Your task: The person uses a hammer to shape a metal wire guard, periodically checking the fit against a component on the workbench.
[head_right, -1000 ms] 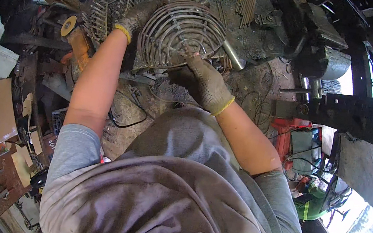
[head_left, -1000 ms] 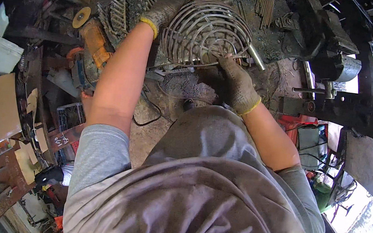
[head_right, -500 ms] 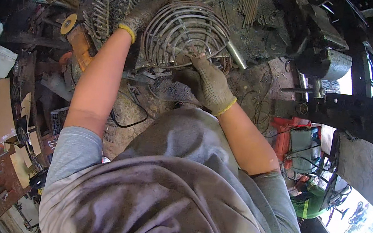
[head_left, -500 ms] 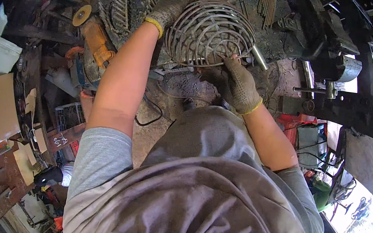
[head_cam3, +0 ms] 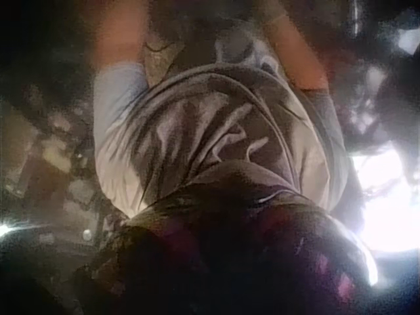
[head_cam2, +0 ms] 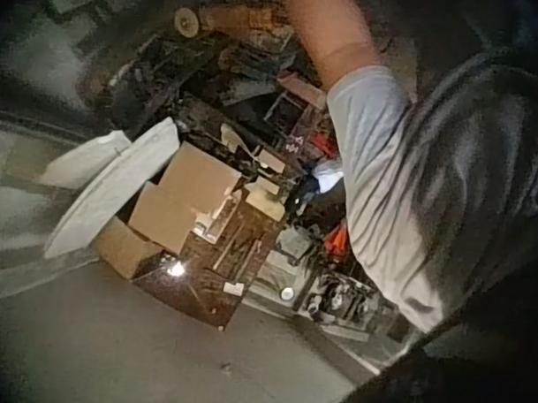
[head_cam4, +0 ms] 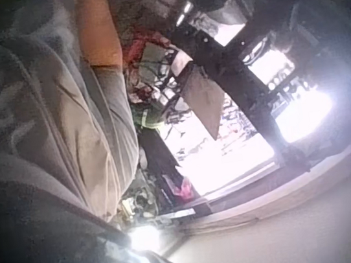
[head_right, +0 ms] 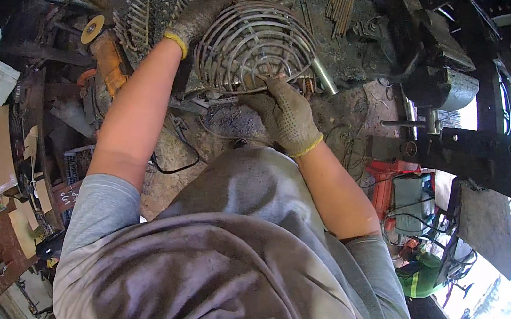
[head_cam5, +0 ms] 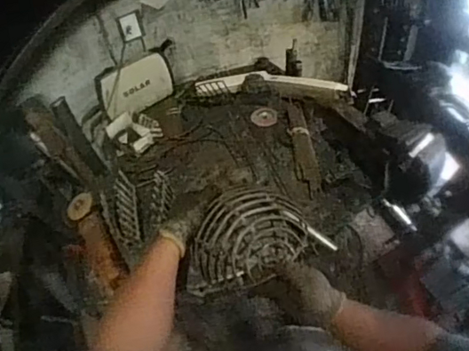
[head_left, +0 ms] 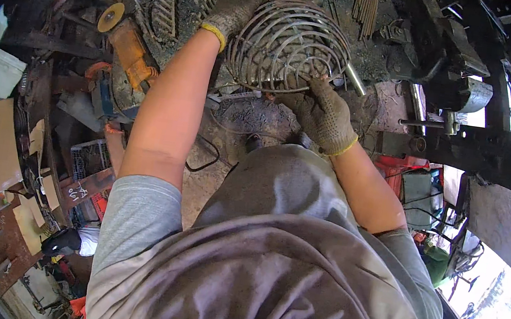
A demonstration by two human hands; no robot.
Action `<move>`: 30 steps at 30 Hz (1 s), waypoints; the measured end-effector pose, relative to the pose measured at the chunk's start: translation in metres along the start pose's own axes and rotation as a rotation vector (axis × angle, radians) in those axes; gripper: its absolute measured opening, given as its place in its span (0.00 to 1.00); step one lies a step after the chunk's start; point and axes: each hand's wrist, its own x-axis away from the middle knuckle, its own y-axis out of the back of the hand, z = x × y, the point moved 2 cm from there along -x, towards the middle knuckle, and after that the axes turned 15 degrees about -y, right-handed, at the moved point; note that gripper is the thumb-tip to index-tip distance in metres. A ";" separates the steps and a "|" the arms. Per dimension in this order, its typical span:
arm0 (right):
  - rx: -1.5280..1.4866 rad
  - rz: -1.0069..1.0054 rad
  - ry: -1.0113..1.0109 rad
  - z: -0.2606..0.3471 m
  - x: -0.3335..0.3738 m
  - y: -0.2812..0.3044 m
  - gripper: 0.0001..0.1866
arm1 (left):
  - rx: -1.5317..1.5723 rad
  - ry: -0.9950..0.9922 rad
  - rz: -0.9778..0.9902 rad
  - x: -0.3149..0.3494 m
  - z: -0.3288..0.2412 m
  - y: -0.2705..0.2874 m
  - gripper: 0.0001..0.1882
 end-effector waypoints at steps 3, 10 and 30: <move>0.387 -0.032 0.123 0.015 0.008 -0.005 0.15 | -0.027 -0.026 0.024 0.000 -0.002 0.004 0.20; -0.135 0.092 -0.207 0.021 0.024 -0.009 0.25 | 0.072 0.156 0.080 -0.002 -0.011 0.012 0.24; 0.500 -0.609 0.181 0.037 0.043 0.015 0.19 | 0.366 0.320 0.008 -0.002 -0.022 0.014 0.27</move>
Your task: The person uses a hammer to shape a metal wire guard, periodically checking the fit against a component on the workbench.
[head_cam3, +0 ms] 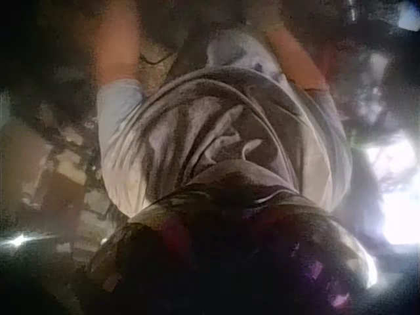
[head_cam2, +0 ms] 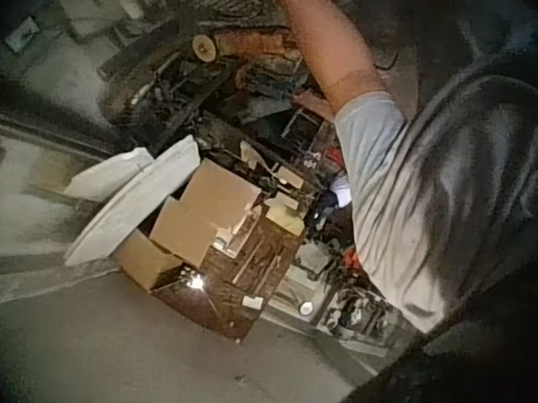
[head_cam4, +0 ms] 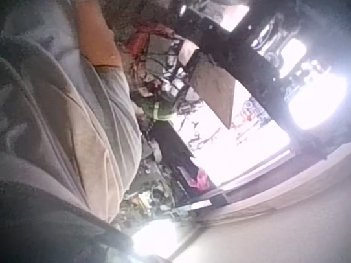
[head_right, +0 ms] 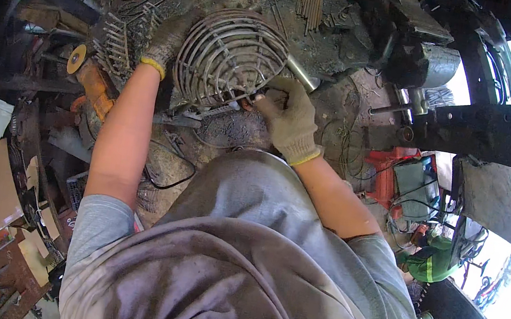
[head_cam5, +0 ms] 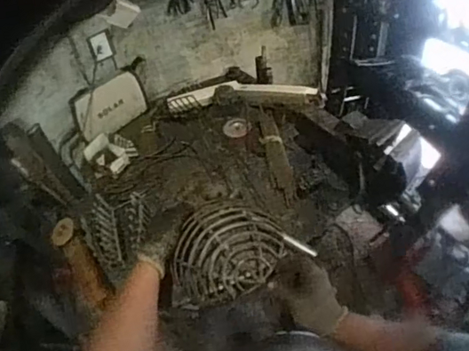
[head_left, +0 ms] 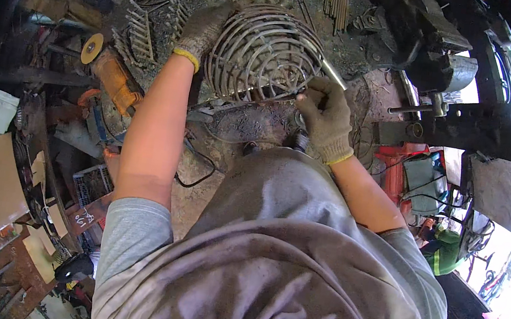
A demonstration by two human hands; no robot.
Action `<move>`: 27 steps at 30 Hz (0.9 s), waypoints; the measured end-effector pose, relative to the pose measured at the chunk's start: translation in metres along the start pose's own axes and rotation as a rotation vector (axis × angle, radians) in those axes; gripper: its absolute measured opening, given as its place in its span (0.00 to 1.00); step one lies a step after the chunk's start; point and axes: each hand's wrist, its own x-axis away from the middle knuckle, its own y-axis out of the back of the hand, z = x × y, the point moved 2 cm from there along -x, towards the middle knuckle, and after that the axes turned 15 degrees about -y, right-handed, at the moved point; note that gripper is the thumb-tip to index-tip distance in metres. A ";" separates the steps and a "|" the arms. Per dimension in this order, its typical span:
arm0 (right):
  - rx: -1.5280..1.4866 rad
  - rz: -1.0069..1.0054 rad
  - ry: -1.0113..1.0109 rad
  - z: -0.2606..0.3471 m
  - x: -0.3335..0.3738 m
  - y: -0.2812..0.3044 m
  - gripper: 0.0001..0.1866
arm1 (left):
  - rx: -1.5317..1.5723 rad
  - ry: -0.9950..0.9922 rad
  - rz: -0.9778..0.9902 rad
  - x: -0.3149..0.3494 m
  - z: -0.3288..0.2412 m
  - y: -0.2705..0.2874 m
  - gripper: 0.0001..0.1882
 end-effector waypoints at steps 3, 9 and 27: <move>0.109 -0.026 0.100 0.005 0.002 0.000 0.20 | -0.004 0.013 -0.016 0.006 0.001 0.001 0.26; 0.070 -0.054 0.257 -0.016 -0.007 0.003 0.23 | -0.183 -0.274 -0.120 0.012 -0.015 0.003 0.25; 0.432 -0.089 0.623 0.050 -0.027 0.019 0.22 | 0.043 -0.006 -0.139 0.010 0.000 0.004 0.30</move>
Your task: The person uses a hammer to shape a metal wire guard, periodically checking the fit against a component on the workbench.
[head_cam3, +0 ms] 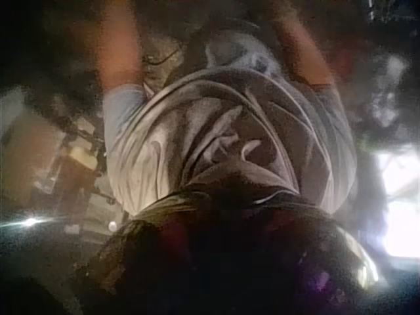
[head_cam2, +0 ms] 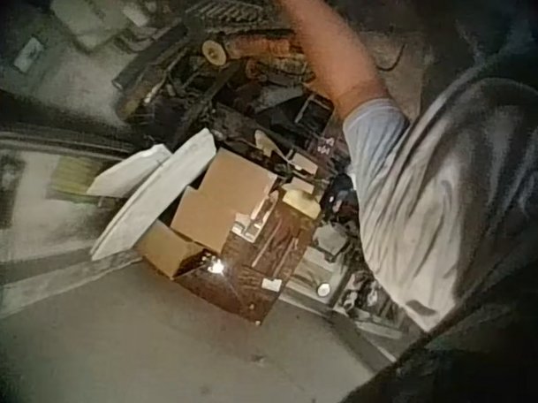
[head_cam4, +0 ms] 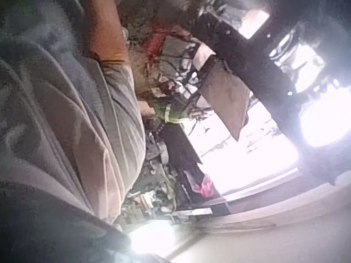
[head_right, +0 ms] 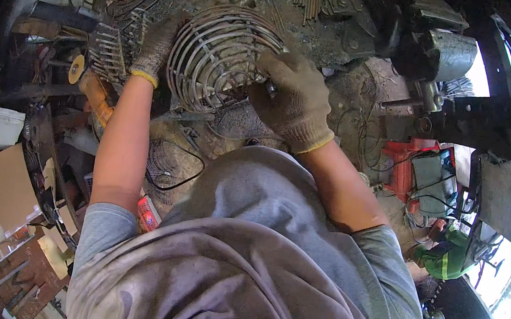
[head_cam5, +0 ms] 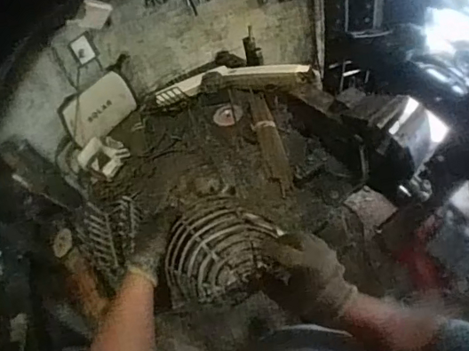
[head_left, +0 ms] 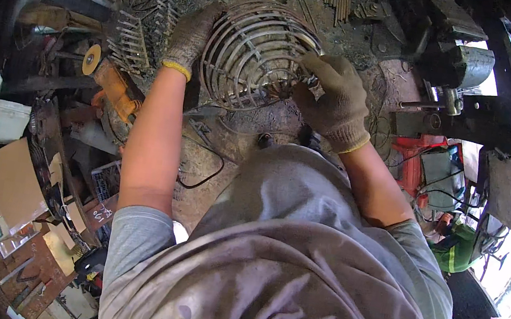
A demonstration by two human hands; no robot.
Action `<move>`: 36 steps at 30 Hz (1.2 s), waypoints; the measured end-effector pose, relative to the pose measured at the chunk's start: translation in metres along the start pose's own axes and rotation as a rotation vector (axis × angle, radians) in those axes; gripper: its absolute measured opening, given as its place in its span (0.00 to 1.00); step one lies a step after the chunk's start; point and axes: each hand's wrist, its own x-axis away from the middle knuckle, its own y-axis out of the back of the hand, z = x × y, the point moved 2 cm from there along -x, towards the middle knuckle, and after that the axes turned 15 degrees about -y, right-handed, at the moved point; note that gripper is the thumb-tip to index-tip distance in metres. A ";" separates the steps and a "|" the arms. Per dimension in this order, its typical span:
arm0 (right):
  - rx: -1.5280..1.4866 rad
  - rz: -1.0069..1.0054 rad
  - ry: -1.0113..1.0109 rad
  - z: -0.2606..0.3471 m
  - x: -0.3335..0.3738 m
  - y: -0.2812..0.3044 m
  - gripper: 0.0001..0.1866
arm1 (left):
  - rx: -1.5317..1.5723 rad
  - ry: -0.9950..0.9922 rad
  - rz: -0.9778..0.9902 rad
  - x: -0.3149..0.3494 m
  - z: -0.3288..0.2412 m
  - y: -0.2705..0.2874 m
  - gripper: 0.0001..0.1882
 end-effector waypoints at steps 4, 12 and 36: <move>-0.072 0.026 -0.024 -0.011 0.001 -0.005 0.22 | 0.027 0.042 0.013 -0.001 -0.009 -0.001 0.30; -0.109 0.054 -0.037 -0.028 0.002 0.004 0.25 | -0.229 -0.150 0.098 -0.002 -0.011 -0.001 0.23; -0.152 -0.002 0.058 0.005 0.027 -0.003 0.25 | -0.160 -0.099 0.065 -0.003 -0.002 -0.002 0.19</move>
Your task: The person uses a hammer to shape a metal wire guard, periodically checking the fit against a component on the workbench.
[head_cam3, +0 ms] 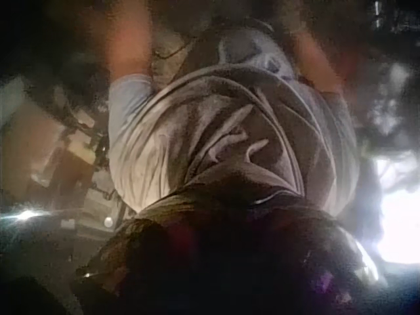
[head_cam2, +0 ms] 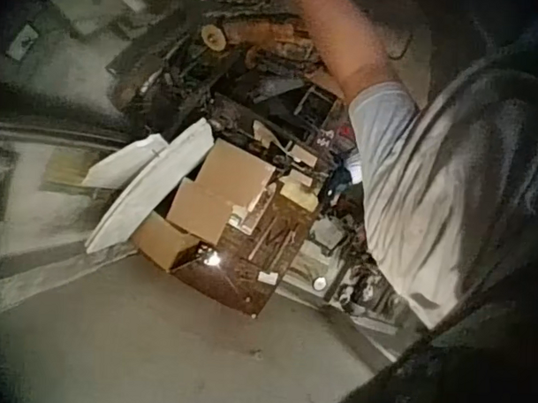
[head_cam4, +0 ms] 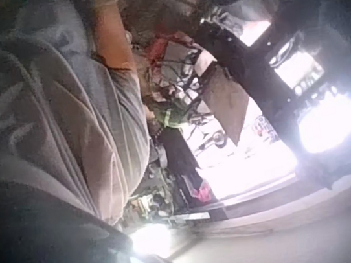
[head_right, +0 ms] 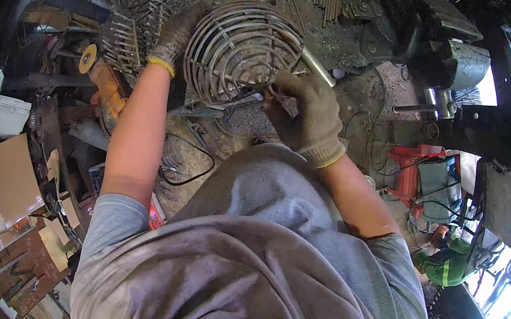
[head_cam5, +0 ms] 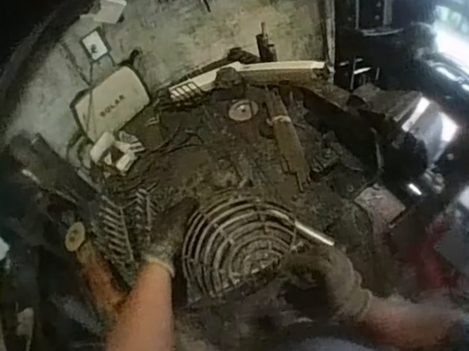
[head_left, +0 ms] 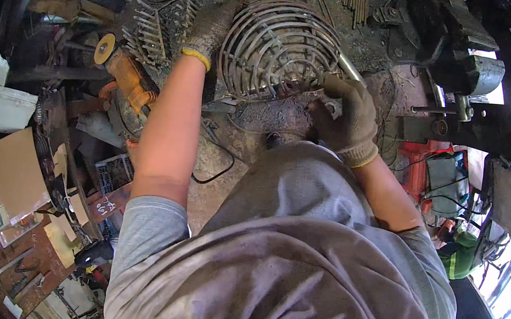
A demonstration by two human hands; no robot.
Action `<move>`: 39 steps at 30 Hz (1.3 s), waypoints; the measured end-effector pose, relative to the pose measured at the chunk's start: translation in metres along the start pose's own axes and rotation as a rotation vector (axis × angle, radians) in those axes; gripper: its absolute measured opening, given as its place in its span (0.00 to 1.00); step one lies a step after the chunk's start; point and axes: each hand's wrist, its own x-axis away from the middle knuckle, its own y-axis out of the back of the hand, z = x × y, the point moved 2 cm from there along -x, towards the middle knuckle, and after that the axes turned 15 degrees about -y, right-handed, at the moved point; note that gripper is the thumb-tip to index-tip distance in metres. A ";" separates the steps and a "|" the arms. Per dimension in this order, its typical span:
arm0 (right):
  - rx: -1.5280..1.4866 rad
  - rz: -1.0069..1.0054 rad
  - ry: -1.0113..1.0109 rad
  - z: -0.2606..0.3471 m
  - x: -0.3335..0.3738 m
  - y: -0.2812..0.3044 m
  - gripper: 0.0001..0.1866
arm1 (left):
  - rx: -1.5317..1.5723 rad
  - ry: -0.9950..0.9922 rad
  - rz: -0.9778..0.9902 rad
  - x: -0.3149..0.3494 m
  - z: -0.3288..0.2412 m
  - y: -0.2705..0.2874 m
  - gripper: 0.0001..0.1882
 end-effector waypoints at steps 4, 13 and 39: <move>0.080 0.161 0.050 0.000 0.010 -0.009 0.22 | -0.172 -0.195 0.023 -0.002 0.005 -0.001 0.17; 0.194 0.321 0.025 0.024 0.019 -0.020 0.21 | -0.235 -0.141 0.053 -0.005 0.011 -0.003 0.16; -1.197 0.810 -0.866 -0.022 0.042 -0.068 0.22 | -0.156 -0.069 0.010 0.001 0.013 -0.003 0.24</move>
